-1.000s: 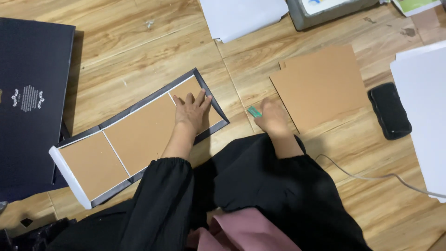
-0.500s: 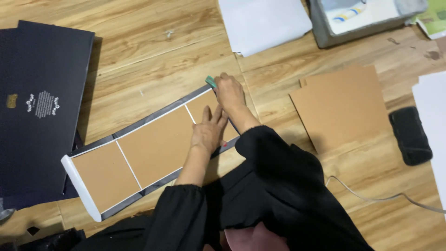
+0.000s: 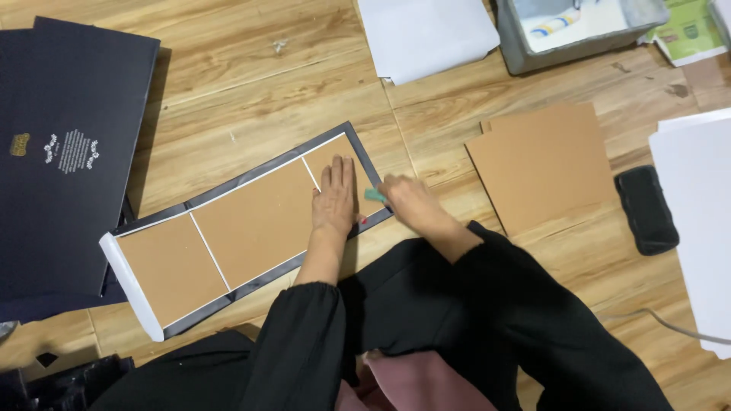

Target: Assembling folders by attaching cardboard panels to a paper cover using adhesive and a smoothing tool

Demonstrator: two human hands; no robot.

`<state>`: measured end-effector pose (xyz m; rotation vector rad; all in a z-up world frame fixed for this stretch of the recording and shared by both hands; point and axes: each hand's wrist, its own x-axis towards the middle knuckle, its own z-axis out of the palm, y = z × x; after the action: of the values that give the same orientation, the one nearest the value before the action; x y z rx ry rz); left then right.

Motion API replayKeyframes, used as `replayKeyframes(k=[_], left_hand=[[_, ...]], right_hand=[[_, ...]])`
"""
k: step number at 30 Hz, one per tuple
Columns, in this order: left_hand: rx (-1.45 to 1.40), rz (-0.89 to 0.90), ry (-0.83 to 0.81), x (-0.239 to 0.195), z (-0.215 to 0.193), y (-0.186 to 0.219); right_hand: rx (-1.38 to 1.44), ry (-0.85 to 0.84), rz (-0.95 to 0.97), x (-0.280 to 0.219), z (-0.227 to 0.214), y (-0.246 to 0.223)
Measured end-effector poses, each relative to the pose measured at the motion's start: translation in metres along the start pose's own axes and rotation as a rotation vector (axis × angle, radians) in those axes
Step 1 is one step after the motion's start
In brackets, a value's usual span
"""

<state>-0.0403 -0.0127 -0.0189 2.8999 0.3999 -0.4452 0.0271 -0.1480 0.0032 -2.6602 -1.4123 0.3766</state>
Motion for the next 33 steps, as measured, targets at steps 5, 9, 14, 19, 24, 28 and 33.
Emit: replayKeyframes(k=[5, 9, 14, 19, 24, 28, 33], left_hand=[[-0.046, -0.033, -0.095, 0.010, 0.009, -0.001], [-0.070, -0.036, -0.104, 0.005, 0.003, -0.001], [-0.140, -0.035, -0.087, 0.001, -0.007, -0.003], [-0.064, -0.058, -0.113, 0.006, -0.006, 0.000], [-0.037, -0.092, -0.134, 0.011, -0.011, 0.003], [-0.012, -0.134, -0.069, 0.006, -0.029, 0.011], [0.010, -0.131, -0.036, 0.012, -0.026, 0.013]], right_hand=[[0.053, -0.068, -0.022, -0.021, 0.013, 0.000], [0.053, -0.106, -0.042, -0.025, 0.034, 0.012], [0.363, -0.157, 0.102, -0.024, 0.035, 0.024], [0.247, 0.054, 0.213, 0.054, 0.029, 0.034], [0.087, 0.208, 0.170, 0.141, 0.042, 0.036], [0.010, 0.205, 0.076, 0.121, 0.044, 0.032], [0.133, -0.347, 0.015, 0.019, 0.020, 0.016]])
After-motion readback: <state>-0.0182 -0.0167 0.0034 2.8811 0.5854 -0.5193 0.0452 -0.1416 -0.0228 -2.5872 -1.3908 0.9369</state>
